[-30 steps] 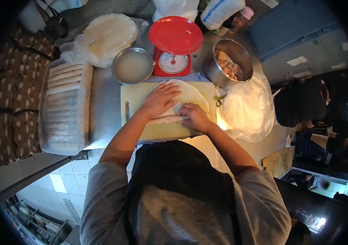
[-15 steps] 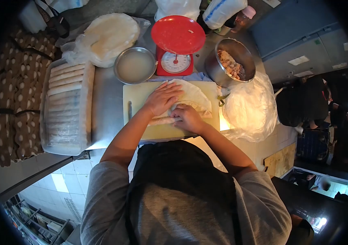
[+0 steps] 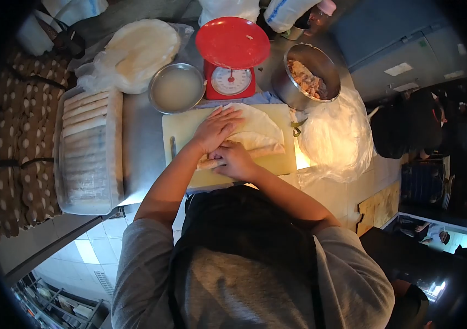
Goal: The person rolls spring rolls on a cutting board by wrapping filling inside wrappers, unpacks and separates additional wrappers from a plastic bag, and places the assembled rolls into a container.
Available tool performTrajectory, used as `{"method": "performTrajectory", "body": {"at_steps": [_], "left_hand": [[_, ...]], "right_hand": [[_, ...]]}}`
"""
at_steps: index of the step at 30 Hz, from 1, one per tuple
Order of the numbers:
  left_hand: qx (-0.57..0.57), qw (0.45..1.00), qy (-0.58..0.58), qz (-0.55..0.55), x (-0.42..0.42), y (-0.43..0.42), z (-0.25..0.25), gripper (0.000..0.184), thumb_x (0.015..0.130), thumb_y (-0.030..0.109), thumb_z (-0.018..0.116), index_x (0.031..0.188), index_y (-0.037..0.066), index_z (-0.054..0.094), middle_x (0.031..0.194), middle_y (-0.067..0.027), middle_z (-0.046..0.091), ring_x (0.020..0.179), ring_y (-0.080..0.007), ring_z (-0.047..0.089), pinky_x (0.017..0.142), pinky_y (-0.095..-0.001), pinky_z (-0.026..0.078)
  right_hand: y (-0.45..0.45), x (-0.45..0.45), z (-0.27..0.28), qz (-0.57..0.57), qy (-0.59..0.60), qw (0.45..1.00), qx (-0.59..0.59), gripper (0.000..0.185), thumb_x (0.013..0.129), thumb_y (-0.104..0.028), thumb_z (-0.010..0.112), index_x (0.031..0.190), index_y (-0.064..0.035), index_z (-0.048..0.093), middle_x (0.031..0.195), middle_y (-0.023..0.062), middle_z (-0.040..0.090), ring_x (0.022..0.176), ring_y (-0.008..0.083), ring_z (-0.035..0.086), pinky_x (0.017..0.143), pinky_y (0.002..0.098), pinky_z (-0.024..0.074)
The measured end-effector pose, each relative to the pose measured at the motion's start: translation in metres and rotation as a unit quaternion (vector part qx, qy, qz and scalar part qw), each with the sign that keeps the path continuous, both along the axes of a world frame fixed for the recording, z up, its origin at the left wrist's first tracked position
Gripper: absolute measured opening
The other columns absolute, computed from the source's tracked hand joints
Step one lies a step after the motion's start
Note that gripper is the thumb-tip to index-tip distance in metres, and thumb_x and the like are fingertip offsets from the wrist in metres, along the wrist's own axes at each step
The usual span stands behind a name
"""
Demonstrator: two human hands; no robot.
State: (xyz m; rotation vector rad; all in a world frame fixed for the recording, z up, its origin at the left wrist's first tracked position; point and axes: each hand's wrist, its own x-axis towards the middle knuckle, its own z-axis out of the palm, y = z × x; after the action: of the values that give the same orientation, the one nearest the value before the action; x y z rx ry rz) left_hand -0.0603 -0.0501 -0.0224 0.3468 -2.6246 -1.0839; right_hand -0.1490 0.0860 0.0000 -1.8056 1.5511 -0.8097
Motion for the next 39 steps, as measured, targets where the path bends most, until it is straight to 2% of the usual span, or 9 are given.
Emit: {"method": "performTrajectory", "body": {"at_steps": [5,9,19,24,27,30,33,36,39], "left_hand": [[-0.061,0.997,-0.043,-0.020,-0.001,-0.002,0.001,0.048,0.093,0.037,0.045,0.137,0.016,0.049,0.148,-0.0063,0.039,0.141,-0.0251,0.027,0.117,-0.0423,0.012],[-0.139,0.988,-0.056,-0.042,0.001,0.008,0.023,0.072,0.079,0.044,0.065,0.140,0.014,0.044,0.150,-0.0087,0.034,0.141,-0.0273,0.025,0.118,-0.0428,0.012],[-0.167,0.982,-0.077,-0.048,-0.003,0.010,0.022,0.088,0.069,0.052,0.071,0.142,0.014,0.041,0.151,-0.0072,0.032,0.143,-0.0258,0.022,0.118,-0.0423,0.011],[-0.169,0.981,-0.080,-0.048,-0.002,0.010,0.024,0.091,0.067,0.052,0.074,0.143,0.015,0.040,0.152,-0.0066,0.031,0.143,-0.0254,0.021,0.118,-0.0427,0.012],[-0.167,0.985,-0.047,0.019,0.003,0.018,0.039,0.089,0.068,0.044,0.076,0.144,0.016,0.038,0.153,-0.0078,0.028,0.144,-0.0256,0.018,0.119,-0.0427,0.010],[-0.307,0.949,-0.052,0.053,0.010,0.040,0.078,0.071,0.070,0.032,0.077,0.134,0.016,0.050,0.143,-0.0122,0.041,0.137,-0.0304,0.032,0.114,-0.0423,0.024],[0.044,0.986,-0.139,0.083,0.028,0.062,0.053,0.046,0.071,0.021,0.076,0.114,0.015,0.060,0.120,-0.0104,0.056,0.118,-0.0335,0.050,0.101,-0.0418,0.039],[0.002,0.991,-0.070,0.114,0.049,0.081,0.038,0.031,0.071,0.020,0.076,0.097,0.012,0.062,0.099,-0.0097,0.058,0.100,-0.0334,0.056,0.088,-0.0413,0.046],[0.012,0.984,-0.084,0.157,0.073,0.081,0.036,0.032,0.071,0.017,0.075,0.099,0.009,0.062,0.098,-0.0104,0.058,0.099,-0.0329,0.056,0.088,-0.0415,0.045]], "right_hand": [[0.000,-0.026,-0.002,0.048,0.019,0.999,0.018,0.040,0.054,-0.015,0.083,0.089,-0.0095,0.064,0.090,0.0075,0.063,0.088,0.0278,0.062,0.077,0.0385,0.0491],[0.020,-0.103,0.015,0.052,0.104,0.990,0.084,0.041,0.054,-0.015,0.084,0.091,-0.0111,0.065,0.092,0.0065,0.062,0.090,0.0272,0.061,0.077,0.0380,0.0487],[0.042,-0.118,0.023,0.006,0.102,0.990,0.102,0.035,0.058,-0.010,0.079,0.090,-0.0106,0.063,0.090,0.0068,0.059,0.089,0.0274,0.059,0.077,0.0376,0.0480],[0.063,-0.132,0.010,-0.019,0.044,0.999,0.018,0.035,0.059,-0.007,0.079,0.089,-0.0096,0.061,0.089,0.0075,0.057,0.088,0.0282,0.058,0.076,0.0383,0.0474],[0.060,-0.135,0.008,-0.001,0.066,0.998,0.008,0.036,0.060,-0.007,0.080,0.090,-0.0095,0.061,0.089,0.0078,0.057,0.089,0.0288,0.057,0.077,0.0384,0.0470],[0.057,-0.135,0.013,0.014,0.098,0.995,0.008,0.037,0.060,-0.010,0.080,0.091,-0.0096,0.061,0.090,0.0076,0.057,0.090,0.0295,0.057,0.078,0.0386,0.0467],[0.053,-0.124,0.023,0.017,0.138,0.990,0.019,0.038,0.061,-0.014,0.080,0.093,-0.0105,0.060,0.092,0.0068,0.058,0.092,0.0294,0.057,0.078,0.0398,0.0454],[0.055,-0.115,0.032,0.001,0.182,0.983,0.025,0.035,0.065,-0.018,0.078,0.094,-0.0130,0.059,0.093,0.0041,0.058,0.095,0.0267,0.056,0.080,0.0408,0.0413],[0.066,-0.121,0.034,-0.017,0.193,0.981,0.022,0.034,0.066,-0.019,0.078,0.095,-0.0142,0.060,0.094,0.0025,0.058,0.095,0.0254,0.056,0.081,0.0403,0.0396]]}}
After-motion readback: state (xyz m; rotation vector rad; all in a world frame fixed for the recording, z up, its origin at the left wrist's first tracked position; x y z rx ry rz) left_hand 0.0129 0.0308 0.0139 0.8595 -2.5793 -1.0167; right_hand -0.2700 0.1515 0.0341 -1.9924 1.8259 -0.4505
